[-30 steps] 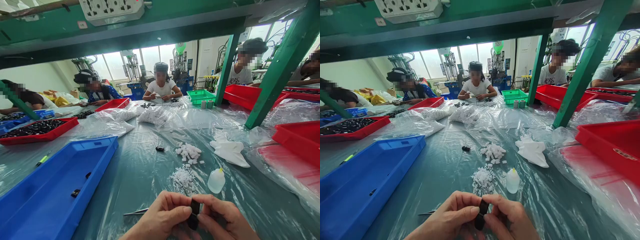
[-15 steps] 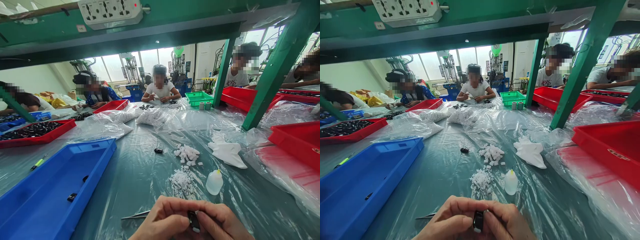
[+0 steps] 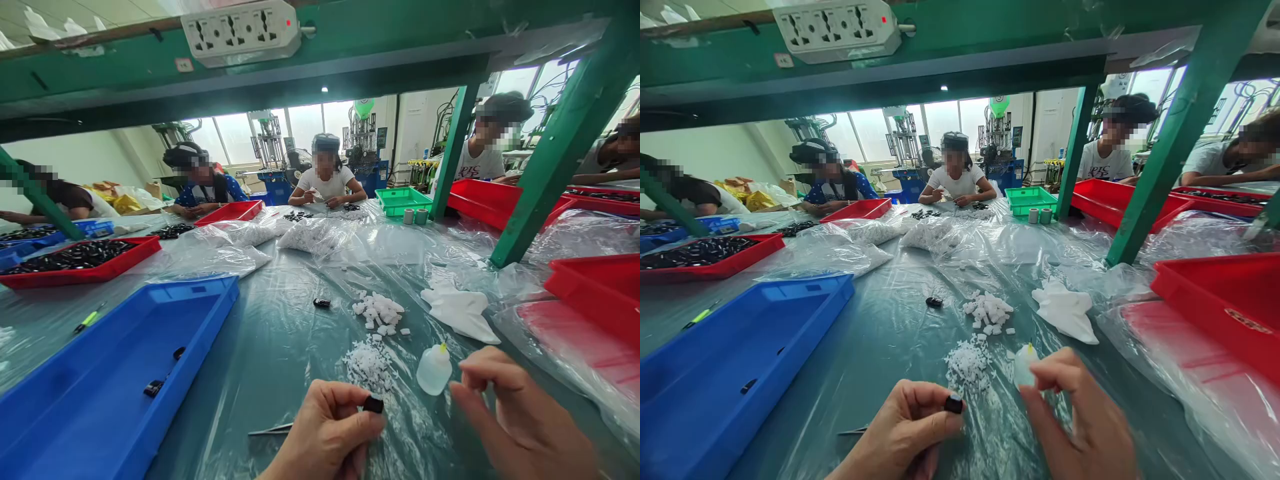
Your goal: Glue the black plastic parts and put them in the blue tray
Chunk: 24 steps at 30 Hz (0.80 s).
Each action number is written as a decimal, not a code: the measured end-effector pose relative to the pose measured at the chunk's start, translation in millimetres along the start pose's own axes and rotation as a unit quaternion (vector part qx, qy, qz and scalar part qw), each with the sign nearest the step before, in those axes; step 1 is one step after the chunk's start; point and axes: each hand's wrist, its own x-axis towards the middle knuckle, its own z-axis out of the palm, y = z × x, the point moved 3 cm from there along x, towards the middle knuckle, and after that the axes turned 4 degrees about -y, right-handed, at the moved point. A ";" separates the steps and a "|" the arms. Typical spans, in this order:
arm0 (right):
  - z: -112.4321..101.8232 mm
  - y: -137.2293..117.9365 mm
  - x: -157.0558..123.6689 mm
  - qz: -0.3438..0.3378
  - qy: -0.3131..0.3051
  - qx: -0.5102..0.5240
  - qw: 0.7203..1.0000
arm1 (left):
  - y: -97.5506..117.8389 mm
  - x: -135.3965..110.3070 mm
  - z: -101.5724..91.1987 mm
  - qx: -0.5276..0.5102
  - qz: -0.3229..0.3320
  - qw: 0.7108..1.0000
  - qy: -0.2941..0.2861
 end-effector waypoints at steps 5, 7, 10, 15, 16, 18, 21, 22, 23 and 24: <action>25.0 -5.4 -14.9 -0.069 -0.223 0.046 0.971 | 4.2 -1.9 7.0 0.189 0.168 0.967 -0.028; 33.9 -4.2 -20.0 -0.051 -0.284 0.074 0.954 | 2.3 -1.0 9.0 0.246 0.195 0.949 -0.034; 40.9 -0.2 -21.0 0.039 -0.332 0.122 0.935 | -2.1 1.2 10.7 0.260 0.176 0.947 -0.066; 44.8 6.7 -25.6 0.337 -0.364 0.289 0.819 | 1.9 -1.2 11.1 0.273 0.162 0.944 -0.093; 45.1 7.9 -27.3 0.379 -0.355 0.309 0.797 | 4.1 -2.3 10.1 0.265 0.167 0.946 -0.084; 46.6 11.5 -30.7 0.427 -0.334 0.322 0.777 | 8.3 -4.8 7.7 0.246 0.185 0.949 -0.064; 53.5 18.3 -37.0 0.446 -0.316 0.338 0.766 | 11.6 -8.1 7.4 0.240 0.217 0.944 -0.069; 56.5 20.2 -39.2 0.444 -0.311 0.346 0.766 | 12.0 -8.9 8.8 0.244 0.225 0.940 -0.084; 59.5 21.8 -41.2 0.441 -0.305 0.353 0.767 | 12.3 -9.6 10.7 0.246 0.231 0.936 -0.100; 61.9 22.9 -43.0 0.439 -0.299 0.356 0.769 | 12.4 -10.1 12.8 0.249 0.234 0.933 -0.116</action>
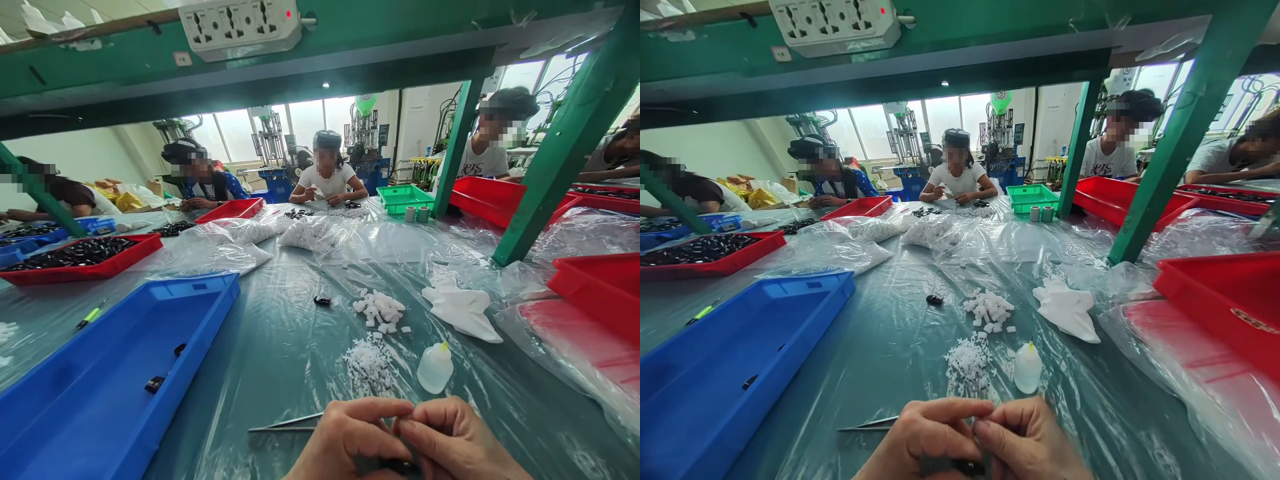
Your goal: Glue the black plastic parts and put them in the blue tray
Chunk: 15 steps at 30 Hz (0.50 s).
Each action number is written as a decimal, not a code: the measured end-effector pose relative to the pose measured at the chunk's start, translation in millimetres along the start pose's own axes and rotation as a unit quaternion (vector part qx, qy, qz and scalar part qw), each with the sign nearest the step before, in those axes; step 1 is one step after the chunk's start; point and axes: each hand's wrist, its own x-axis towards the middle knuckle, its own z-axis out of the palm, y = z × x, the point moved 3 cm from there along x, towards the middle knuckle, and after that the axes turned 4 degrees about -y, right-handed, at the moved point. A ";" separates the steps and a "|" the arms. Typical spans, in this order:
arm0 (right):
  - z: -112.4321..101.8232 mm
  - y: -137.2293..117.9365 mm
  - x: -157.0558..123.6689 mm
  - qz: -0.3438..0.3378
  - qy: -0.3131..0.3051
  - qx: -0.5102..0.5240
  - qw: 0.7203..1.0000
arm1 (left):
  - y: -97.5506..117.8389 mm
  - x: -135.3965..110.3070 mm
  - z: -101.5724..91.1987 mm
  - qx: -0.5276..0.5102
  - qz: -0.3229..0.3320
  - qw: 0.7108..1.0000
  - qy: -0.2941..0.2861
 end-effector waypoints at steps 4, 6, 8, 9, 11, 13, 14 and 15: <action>1.9 2.3 1.5 -0.001 -0.001 -0.024 1.000 | 3.9 1.5 3.0 0.013 0.000 1.000 -0.010; 0.0 -1.1 0.1 0.000 0.001 -0.041 0.999 | 3.7 1.2 1.7 0.017 -0.010 1.000 0.006; -3.1 -5.6 -1.5 -0.016 0.002 -0.113 0.993 | 1.6 0.0 -2.3 0.021 -0.031 0.998 0.053; -4.1 -8.2 -2.1 -0.041 -0.001 -0.191 0.981 | 0.3 -0.9 -5.1 0.020 -0.043 0.995 0.088; -3.8 -12.0 -3.8 -0.103 -0.015 -0.363 0.926 | -2.7 -2.3 -9.2 -0.010 -0.071 0.987 0.142; -2.3 -13.3 -6.6 -0.143 -0.031 -0.467 0.872 | -5.8 -2.4 -9.7 -0.079 -0.100 0.980 0.155; -2.2 -14.4 -8.6 -0.150 -0.032 -0.475 0.866 | -7.2 -2.1 -9.0 -0.114 -0.117 0.975 0.154; -2.6 -17.0 -11.2 -0.158 -0.024 -0.471 0.868 | -8.2 -1.8 -8.3 -0.145 -0.130 0.969 0.152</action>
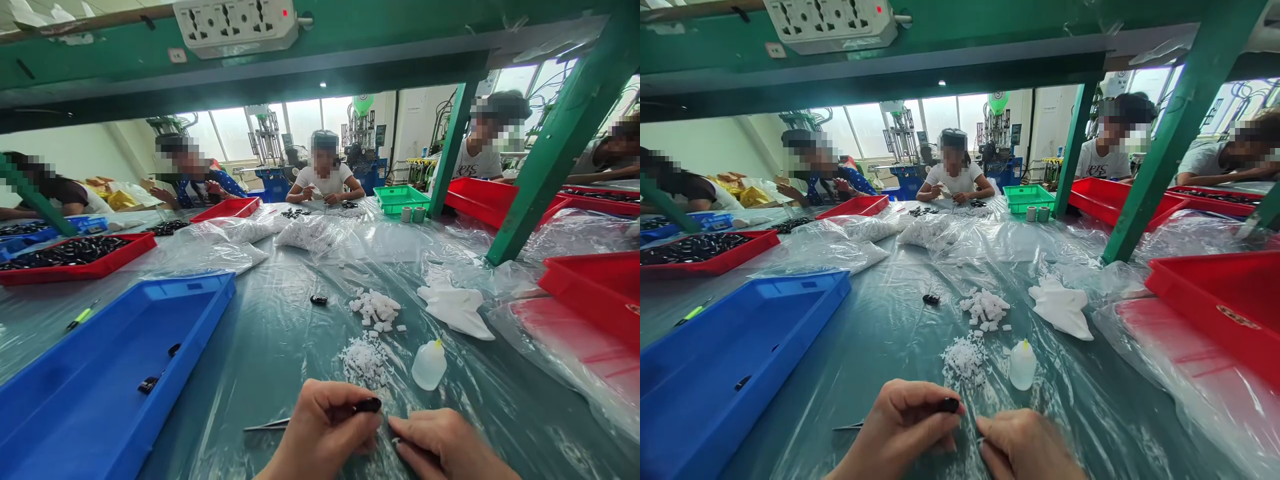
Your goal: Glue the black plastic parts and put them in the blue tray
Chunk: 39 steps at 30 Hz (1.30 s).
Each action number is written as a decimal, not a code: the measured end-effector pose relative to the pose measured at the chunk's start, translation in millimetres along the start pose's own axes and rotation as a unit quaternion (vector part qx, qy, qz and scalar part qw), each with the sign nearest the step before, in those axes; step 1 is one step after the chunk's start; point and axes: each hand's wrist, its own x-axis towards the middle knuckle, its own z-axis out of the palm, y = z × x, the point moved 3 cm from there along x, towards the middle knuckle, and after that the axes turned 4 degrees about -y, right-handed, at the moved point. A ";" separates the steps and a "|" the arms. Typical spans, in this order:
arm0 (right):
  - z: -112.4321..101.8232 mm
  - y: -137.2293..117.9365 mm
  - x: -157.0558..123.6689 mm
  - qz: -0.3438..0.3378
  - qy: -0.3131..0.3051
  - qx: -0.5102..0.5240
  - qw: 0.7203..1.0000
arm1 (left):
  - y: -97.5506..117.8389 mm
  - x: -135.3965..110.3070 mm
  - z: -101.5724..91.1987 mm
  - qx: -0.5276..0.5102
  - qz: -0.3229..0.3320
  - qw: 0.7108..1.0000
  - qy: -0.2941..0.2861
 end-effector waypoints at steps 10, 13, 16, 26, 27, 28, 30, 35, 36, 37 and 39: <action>-53.6 18.6 -9.5 0.120 0.432 0.034 0.893 | -2.0 2.9 0.3 -0.135 -0.062 0.989 0.002; -43.5 40.6 4.7 0.170 0.325 0.085 0.927 | -2.7 3.1 0.0 -0.173 -0.072 0.982 0.001; -36.0 44.7 12.8 0.171 0.218 0.094 0.956 | -2.3 3.3 -0.1 -0.192 -0.076 0.978 -0.001; -57.4 11.1 5.6 -0.045 0.259 -0.143 0.954 | -9.5 1.4 9.5 -0.198 -0.084 0.970 -0.115; -58.4 9.4 4.4 -0.081 0.272 -0.179 0.942 | -9.9 1.0 9.6 -0.192 -0.082 0.970 -0.122; -58.9 8.8 3.4 -0.106 0.281 -0.207 0.931 | -10.1 0.7 9.7 -0.184 -0.081 0.971 -0.129; -59.1 9.3 2.4 -0.123 0.284 -0.251 0.917 | -9.7 0.4 9.7 -0.169 -0.085 0.972 -0.138; -60.5 6.8 0.2 -0.129 0.281 -0.311 0.899 | -5.8 0.0 10.8 -0.141 -0.092 0.973 -0.160; -61.3 5.4 -0.6 -0.133 0.286 -0.316 0.895 | -4.9 -0.4 11.4 -0.140 -0.090 0.972 -0.166; -62.1 3.9 -1.5 -0.135 0.290 -0.320 0.892 | -4.3 -0.9 12.1 -0.139 -0.088 0.971 -0.173; -63.1 1.7 -3.1 -0.140 0.291 -0.329 0.887 | -4.1 -1.7 12.9 -0.144 -0.090 0.969 -0.180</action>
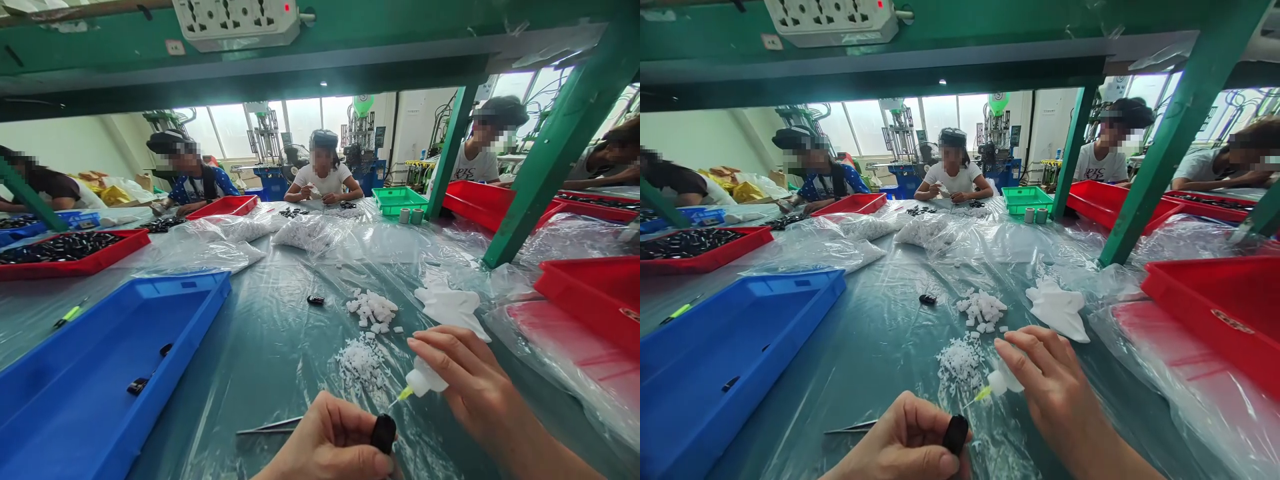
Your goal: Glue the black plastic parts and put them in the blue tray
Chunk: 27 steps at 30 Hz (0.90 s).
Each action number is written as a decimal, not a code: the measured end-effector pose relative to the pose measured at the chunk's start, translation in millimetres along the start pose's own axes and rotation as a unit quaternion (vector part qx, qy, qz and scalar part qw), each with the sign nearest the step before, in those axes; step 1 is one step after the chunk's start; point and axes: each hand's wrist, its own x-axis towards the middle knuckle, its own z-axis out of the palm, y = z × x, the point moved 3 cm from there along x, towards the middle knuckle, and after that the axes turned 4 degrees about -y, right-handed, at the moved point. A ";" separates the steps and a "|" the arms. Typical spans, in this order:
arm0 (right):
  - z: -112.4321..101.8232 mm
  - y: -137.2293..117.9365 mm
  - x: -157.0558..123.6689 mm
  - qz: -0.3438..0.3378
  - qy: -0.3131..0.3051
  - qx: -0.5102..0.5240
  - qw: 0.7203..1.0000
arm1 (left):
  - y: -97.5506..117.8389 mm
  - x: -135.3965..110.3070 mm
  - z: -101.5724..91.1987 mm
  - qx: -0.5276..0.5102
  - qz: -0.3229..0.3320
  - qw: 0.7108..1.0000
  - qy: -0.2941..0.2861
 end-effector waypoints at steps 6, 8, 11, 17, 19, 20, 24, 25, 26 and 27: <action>-1.5 -0.8 -2.6 -0.001 -0.007 -0.011 1.000 | -2.7 1.1 -1.5 -0.007 -0.006 1.000 0.000; -1.3 -2.0 -3.0 -0.005 -0.002 -0.017 1.000 | -2.4 1.5 -1.5 -0.010 -0.004 1.000 -0.004; -2.2 -4.6 -2.4 -0.011 0.014 -0.017 1.000 | -0.8 1.4 -0.5 -0.003 -0.005 1.000 -0.006; -11.6 -12.9 3.1 -0.043 0.023 -0.009 0.999 | -0.9 1.3 -0.9 0.028 -0.016 0.999 0.001; -16.2 -16.4 7.3 -0.056 0.037 -0.021 0.997 | -2.5 1.4 -1.6 0.022 -0.016 1.000 -0.002; -18.3 -18.2 9.9 -0.063 0.046 -0.032 0.996 | -3.1 1.3 -1.8 0.014 -0.010 1.000 -0.006; -25.9 -25.7 22.1 -0.093 0.079 -0.074 0.990 | -5.0 -0.9 -1.5 -0.028 0.017 0.999 -0.035; -27.8 -27.5 25.4 -0.100 0.082 -0.079 0.988 | -5.5 -1.8 -1.9 -0.035 0.024 0.998 -0.036; -29.9 -29.3 28.7 -0.107 0.084 -0.084 0.987 | -5.9 -2.8 -2.5 -0.040 0.030 0.998 -0.038; -32.2 -31.1 32.0 -0.113 0.085 -0.087 0.986 | -6.1 -3.7 -3.0 -0.044 0.039 0.998 -0.039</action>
